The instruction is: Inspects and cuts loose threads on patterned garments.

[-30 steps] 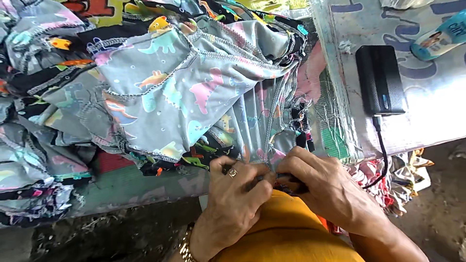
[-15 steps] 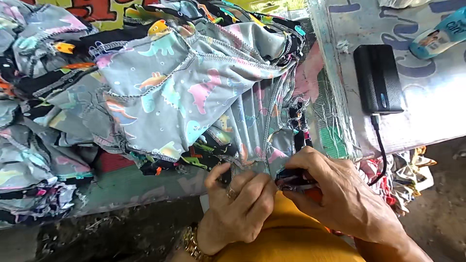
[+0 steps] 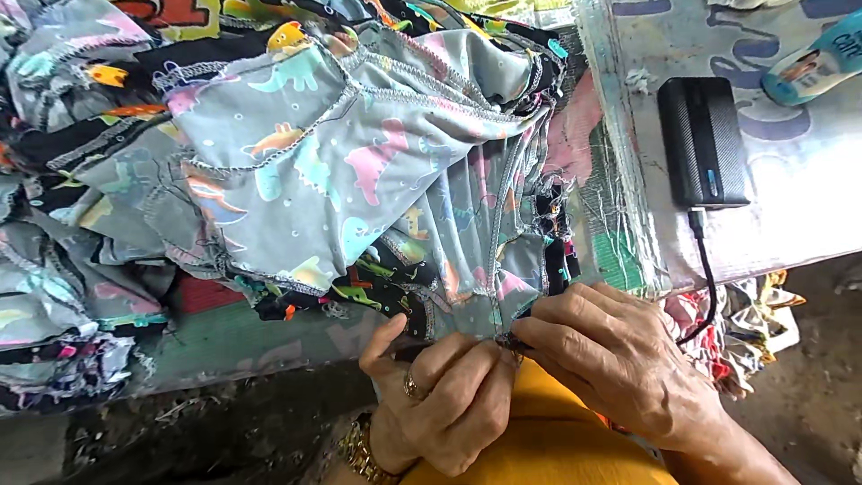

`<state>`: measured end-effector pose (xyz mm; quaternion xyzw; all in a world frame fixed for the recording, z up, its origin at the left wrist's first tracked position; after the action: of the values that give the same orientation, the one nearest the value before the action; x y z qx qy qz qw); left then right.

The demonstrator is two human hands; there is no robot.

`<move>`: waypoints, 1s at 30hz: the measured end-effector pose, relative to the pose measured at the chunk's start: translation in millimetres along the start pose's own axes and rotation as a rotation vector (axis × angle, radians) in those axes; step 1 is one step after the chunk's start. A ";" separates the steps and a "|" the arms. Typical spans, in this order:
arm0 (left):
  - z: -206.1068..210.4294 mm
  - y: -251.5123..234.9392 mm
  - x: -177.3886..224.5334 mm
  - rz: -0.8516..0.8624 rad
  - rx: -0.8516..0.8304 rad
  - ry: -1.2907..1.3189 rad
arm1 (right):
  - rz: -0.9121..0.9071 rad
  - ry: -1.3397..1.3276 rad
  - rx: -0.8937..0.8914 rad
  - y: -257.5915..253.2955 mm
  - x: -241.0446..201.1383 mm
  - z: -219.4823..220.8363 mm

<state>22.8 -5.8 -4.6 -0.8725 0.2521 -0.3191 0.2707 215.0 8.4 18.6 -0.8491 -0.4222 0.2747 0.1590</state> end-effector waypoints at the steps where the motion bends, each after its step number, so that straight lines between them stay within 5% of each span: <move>1: -0.4 0.4 0.4 0.000 0.013 0.001 | -0.008 -0.002 0.011 -0.3 0.0 0.3; 30: -0.9 -1.1 2.0 -0.012 0.020 0.044 | -0.112 -0.050 0.163 -7.2 3.8 12.3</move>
<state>23.8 -6.5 -2.5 -0.8642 0.2496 -0.3422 0.2718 205.0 16.2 11.1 -0.8013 -0.4491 0.3199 0.2321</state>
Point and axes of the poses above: each hand's wrist, its own y-axis away from the middle knuckle, its own z-axis out of the palm, x = y × z, the point moved 4 cm from there along -y, towards the middle knuckle, and after that the axes turned 13 degrees about -z, right-handed, at the moved point
